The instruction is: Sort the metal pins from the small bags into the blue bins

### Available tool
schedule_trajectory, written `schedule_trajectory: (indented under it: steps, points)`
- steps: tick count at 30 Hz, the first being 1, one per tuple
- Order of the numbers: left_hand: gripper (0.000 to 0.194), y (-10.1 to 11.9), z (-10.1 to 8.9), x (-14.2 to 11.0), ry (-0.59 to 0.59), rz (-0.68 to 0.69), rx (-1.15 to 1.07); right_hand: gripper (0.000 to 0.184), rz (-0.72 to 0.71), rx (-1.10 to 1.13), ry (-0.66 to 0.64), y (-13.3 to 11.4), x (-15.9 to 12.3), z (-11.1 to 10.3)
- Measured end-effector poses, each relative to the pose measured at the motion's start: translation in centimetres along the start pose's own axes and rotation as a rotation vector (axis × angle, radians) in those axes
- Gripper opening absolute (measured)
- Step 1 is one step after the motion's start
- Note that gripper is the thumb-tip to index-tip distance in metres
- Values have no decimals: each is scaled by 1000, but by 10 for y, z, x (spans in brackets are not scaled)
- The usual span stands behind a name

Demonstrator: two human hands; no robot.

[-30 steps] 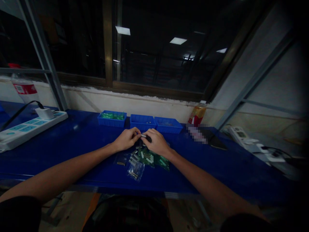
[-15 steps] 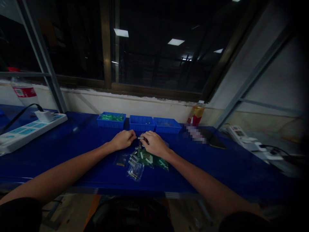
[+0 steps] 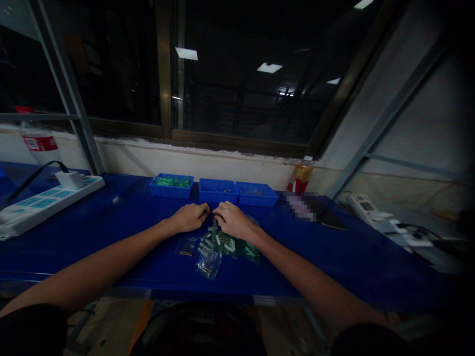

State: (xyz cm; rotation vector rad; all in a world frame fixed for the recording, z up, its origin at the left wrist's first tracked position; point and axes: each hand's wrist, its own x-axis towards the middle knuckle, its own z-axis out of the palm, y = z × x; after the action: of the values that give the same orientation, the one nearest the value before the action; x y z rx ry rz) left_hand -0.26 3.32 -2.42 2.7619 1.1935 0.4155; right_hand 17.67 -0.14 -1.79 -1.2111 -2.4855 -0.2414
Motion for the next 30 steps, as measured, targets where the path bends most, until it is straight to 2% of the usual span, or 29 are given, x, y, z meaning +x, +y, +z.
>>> schedule_trajectory:
  steps: [7,13,20,30]
  points:
    - [29,2,-1,-2,-6,-16,32,20,18,-11,83,6,4,4]
    - [28,1,-1,-1,-19,-9,53,13,-8,14,40,11,9,8]
    - [28,1,0,-1,-9,27,63,16,89,115,184,9,7,1]
    - [25,2,2,-1,32,75,64,18,70,73,120,-1,-1,2]
